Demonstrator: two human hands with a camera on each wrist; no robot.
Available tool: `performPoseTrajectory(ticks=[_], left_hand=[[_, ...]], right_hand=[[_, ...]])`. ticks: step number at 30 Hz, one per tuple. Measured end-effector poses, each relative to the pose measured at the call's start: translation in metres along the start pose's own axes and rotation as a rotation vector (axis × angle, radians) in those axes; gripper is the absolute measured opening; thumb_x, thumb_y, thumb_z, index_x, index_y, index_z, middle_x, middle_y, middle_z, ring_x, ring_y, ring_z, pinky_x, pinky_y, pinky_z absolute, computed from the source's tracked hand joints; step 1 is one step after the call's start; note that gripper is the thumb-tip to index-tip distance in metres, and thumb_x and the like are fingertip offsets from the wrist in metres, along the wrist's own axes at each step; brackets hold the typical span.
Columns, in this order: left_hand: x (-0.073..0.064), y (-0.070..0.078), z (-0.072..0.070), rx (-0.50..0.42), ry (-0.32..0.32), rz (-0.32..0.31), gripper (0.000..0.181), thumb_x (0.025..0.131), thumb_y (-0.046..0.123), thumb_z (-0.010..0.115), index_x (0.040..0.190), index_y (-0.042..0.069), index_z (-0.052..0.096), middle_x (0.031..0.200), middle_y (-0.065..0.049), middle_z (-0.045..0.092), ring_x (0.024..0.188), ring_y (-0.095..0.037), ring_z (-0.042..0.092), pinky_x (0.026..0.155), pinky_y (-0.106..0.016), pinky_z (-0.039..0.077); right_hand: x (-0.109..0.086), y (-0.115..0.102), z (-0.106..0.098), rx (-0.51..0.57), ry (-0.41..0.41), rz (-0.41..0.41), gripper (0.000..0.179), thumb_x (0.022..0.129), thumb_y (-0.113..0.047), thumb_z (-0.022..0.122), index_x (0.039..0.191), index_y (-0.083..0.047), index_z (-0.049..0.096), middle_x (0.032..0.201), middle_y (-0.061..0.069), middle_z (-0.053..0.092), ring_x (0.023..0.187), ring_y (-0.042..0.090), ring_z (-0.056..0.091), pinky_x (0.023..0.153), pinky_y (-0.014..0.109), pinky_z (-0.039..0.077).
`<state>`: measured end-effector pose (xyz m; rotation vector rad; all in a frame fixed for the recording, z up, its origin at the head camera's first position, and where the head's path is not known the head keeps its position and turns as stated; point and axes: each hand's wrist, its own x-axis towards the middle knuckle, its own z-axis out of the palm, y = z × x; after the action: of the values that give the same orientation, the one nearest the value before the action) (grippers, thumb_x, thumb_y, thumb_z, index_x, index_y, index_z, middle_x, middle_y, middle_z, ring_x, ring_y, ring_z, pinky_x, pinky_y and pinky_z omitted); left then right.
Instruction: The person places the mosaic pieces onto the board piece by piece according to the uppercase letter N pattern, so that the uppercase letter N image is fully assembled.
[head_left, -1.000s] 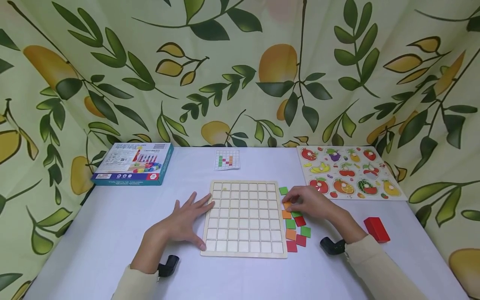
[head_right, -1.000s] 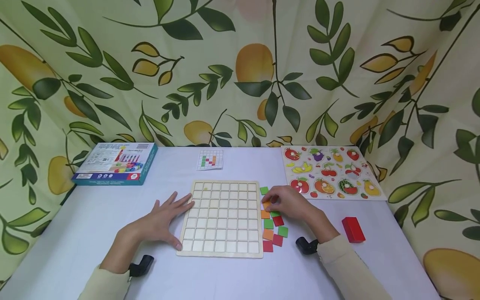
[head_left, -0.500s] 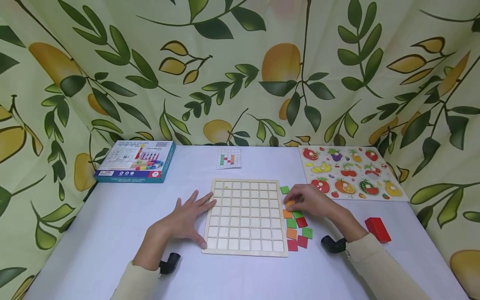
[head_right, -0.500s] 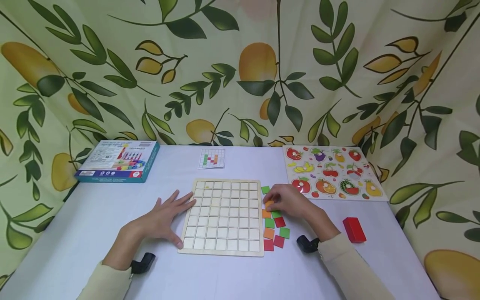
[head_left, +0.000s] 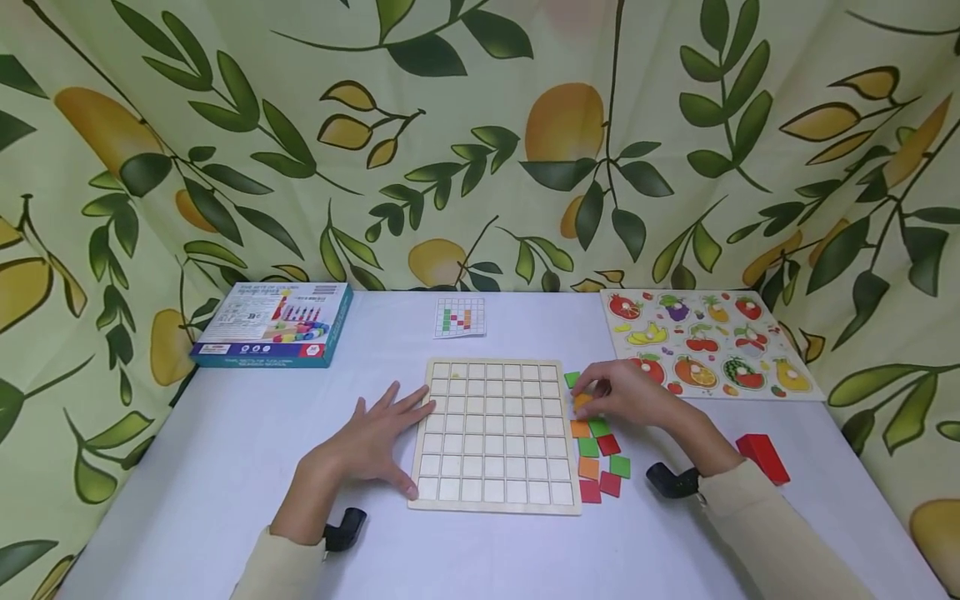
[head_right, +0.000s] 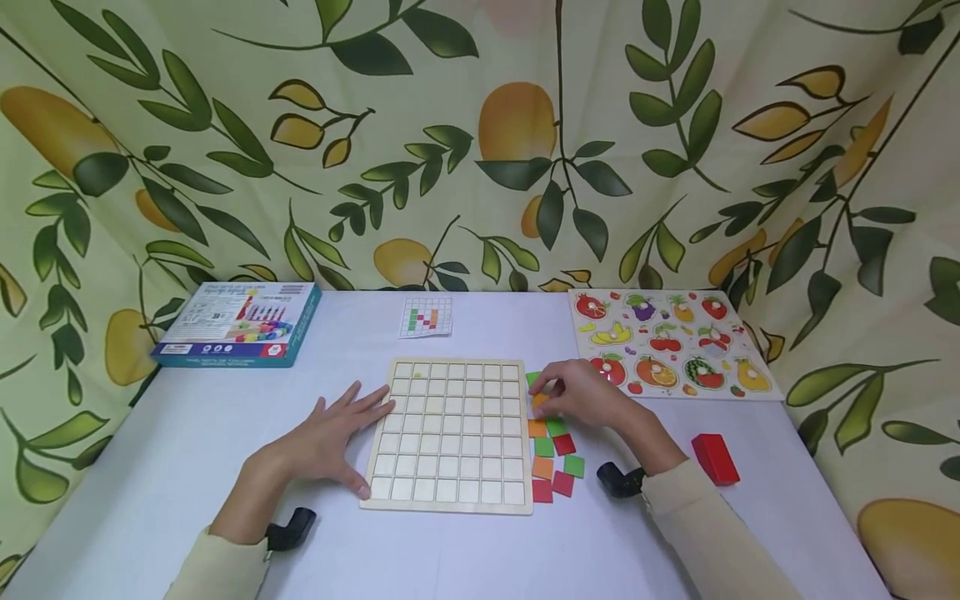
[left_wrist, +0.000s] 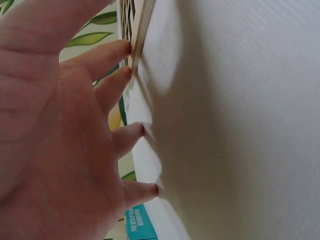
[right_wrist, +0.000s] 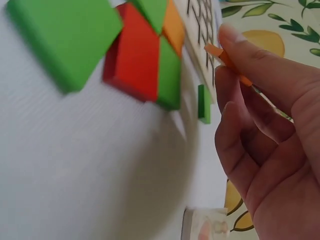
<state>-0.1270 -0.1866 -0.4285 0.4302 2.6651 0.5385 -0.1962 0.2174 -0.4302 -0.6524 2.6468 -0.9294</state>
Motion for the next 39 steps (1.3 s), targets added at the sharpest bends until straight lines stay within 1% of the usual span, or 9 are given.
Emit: performPoseTrajectory(ticks=[2,7,15,21,23,29,36,39], left_hand=[[-0.001,0.001,-0.001,0.003,0.0,-0.005,0.123,0.051,0.056,0.097,0.157,0.028,0.041,0.172,0.007,0.023,0.162,-0.038,0.004,0.12,-0.08,0.002],[-0.001,0.002,-0.001,0.009,0.004,-0.014,0.123,0.051,0.055,0.097,0.157,0.029,0.042,0.172,0.007,0.023,0.163,-0.038,0.005,0.12,-0.08,0.003],[0.001,0.004,0.0,0.028,0.011,-0.024,0.122,0.05,0.054,0.098,0.156,0.029,0.043,0.172,0.007,0.025,0.163,-0.037,0.006,0.12,-0.08,0.006],[0.0,0.005,-0.001,0.022,0.013,-0.023,0.122,0.05,0.053,0.098,0.156,0.028,0.044,0.172,0.006,0.025,0.163,-0.037,0.006,0.119,-0.08,0.006],[0.001,0.005,-0.001,0.019,0.011,-0.025,0.122,0.05,0.054,0.098,0.156,0.029,0.043,0.172,0.007,0.025,0.163,-0.037,0.006,0.12,-0.08,0.005],[0.001,0.004,0.0,0.018,0.006,-0.028,0.121,0.051,0.055,0.098,0.156,0.03,0.043,0.172,0.007,0.024,0.163,-0.036,0.005,0.12,-0.079,0.005],[0.001,0.004,-0.002,-0.005,-0.004,-0.019,0.117,0.055,0.05,0.098,0.156,0.029,0.043,0.172,0.007,0.025,0.163,-0.037,0.005,0.121,-0.079,0.005],[0.001,0.003,-0.003,-0.004,-0.005,-0.019,0.116,0.056,0.05,0.097,0.156,0.029,0.043,0.172,0.007,0.025,0.163,-0.037,0.005,0.121,-0.079,0.005]], right_hand=[[0.003,-0.002,0.0,0.022,-0.002,-0.015,0.024,0.081,-0.025,0.087,0.102,-0.019,0.079,0.099,-0.003,0.074,0.079,0.012,0.059,0.068,0.018,0.052],[0.009,-0.009,0.0,0.068,-0.004,-0.052,0.015,0.083,-0.022,0.086,0.096,-0.018,0.082,0.103,-0.002,0.074,0.091,0.015,0.062,0.075,0.017,0.054],[0.017,-0.017,0.011,0.126,0.015,-0.061,0.019,0.083,-0.017,0.085,0.102,-0.016,0.083,0.104,-0.002,0.072,0.1,0.016,0.062,0.079,0.016,0.055],[0.024,-0.024,0.022,0.166,0.02,-0.088,0.02,0.085,-0.012,0.083,0.104,-0.012,0.082,0.107,0.004,0.07,0.095,0.016,0.066,0.08,0.013,0.057],[0.027,-0.026,0.026,0.177,0.018,-0.083,0.019,0.085,-0.011,0.083,0.104,-0.012,0.082,0.108,0.003,0.07,0.092,0.014,0.067,0.081,0.012,0.057],[0.032,-0.033,0.037,0.199,0.035,-0.09,0.018,0.084,-0.013,0.084,0.102,-0.013,0.082,0.105,0.003,0.07,0.087,0.014,0.065,0.077,0.016,0.056],[0.037,-0.041,0.045,0.204,0.027,-0.102,0.019,0.083,-0.018,0.086,0.101,-0.014,0.083,0.105,0.001,0.072,0.092,0.013,0.062,0.076,0.017,0.054],[0.039,-0.043,0.048,0.198,0.02,-0.115,0.018,0.083,-0.018,0.085,0.1,-0.013,0.083,0.103,0.0,0.072,0.09,0.012,0.063,0.076,0.017,0.055]])
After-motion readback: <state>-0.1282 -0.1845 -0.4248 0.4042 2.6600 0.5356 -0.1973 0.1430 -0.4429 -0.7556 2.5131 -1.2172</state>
